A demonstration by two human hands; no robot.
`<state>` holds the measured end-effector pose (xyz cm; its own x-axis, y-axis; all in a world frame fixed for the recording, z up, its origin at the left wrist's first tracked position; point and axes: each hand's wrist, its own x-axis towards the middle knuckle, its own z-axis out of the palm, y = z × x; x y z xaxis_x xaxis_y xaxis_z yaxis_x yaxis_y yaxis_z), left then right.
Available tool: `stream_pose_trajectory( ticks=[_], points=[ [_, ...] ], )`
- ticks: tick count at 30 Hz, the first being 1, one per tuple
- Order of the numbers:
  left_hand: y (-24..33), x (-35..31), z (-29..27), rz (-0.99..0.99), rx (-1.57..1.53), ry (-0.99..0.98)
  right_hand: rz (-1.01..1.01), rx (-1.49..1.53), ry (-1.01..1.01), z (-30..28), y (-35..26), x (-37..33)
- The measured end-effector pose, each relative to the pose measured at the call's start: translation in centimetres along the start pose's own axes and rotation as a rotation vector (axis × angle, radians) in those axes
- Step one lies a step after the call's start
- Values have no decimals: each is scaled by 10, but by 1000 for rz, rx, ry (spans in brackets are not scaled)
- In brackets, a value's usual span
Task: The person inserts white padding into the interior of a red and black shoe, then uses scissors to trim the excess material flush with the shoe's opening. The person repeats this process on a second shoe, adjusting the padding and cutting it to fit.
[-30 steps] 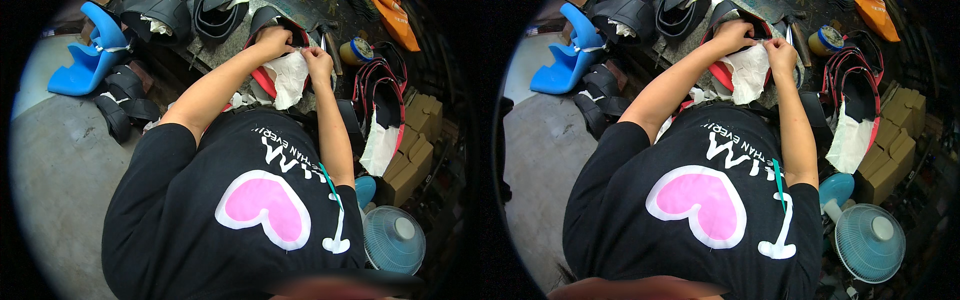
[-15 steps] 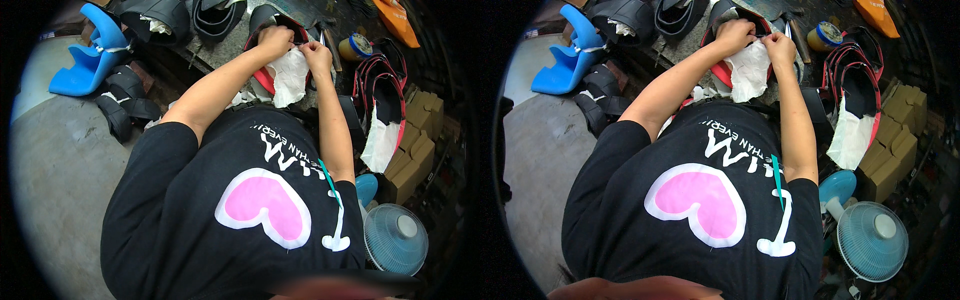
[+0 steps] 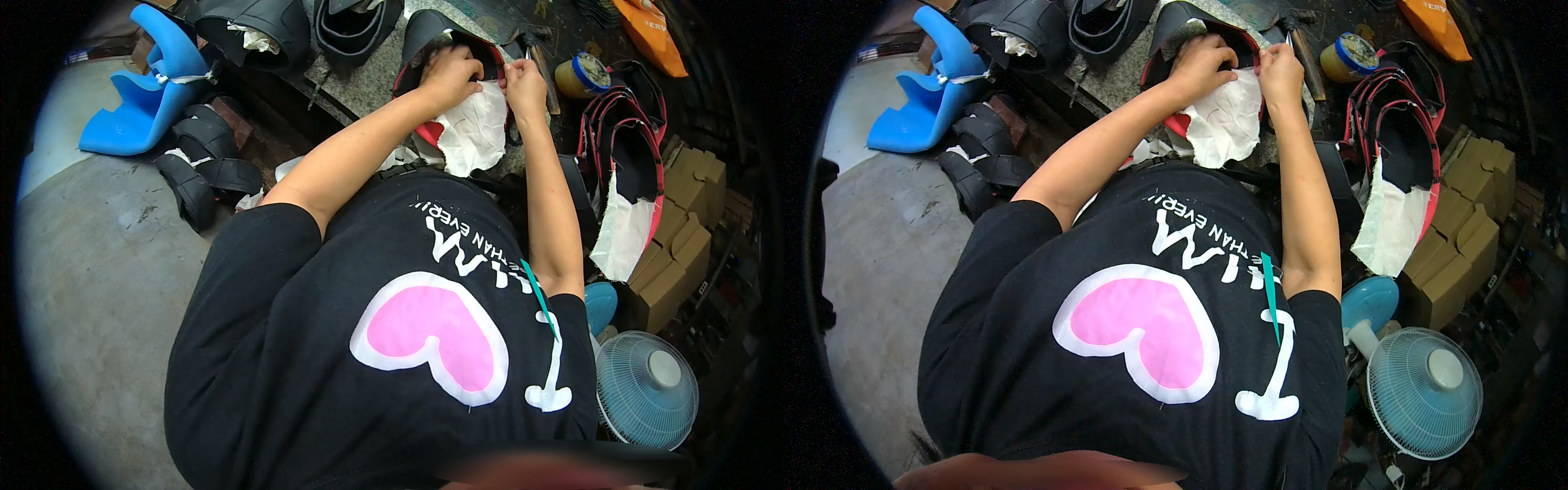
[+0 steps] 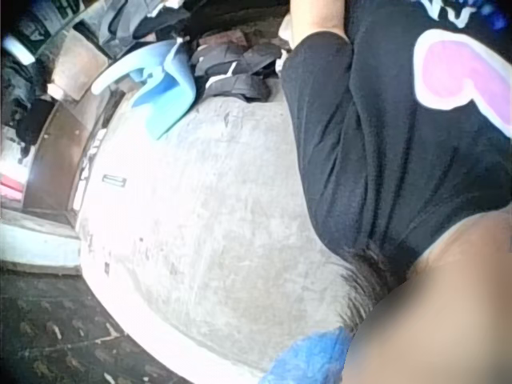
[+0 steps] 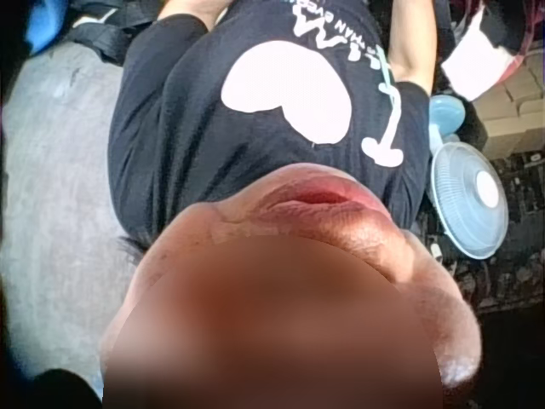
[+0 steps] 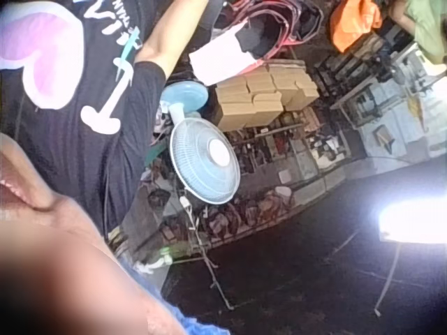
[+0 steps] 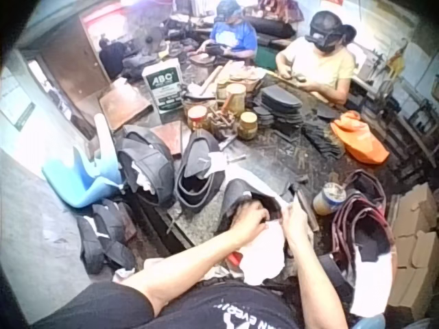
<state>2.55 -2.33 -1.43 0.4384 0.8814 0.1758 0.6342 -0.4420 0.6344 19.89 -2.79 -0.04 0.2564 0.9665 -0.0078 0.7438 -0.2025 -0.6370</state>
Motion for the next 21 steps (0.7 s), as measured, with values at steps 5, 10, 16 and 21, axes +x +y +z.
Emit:
stream_pose_trajectory(
  ticks=[5,10,16,21],
  points=[
    [2,-2,-3,78,79,27,-367,225,141,-20,-18,-24],
    [-14,4,-9,-14,-322,-19,-342,19,-125,-7,-19,-37],
    [-13,-24,-19,42,-52,75,-590,-299,-119,-17,-20,-52],
    [-2,-44,-21,138,188,-44,-402,-259,-222,-17,-21,-58]
  ],
)
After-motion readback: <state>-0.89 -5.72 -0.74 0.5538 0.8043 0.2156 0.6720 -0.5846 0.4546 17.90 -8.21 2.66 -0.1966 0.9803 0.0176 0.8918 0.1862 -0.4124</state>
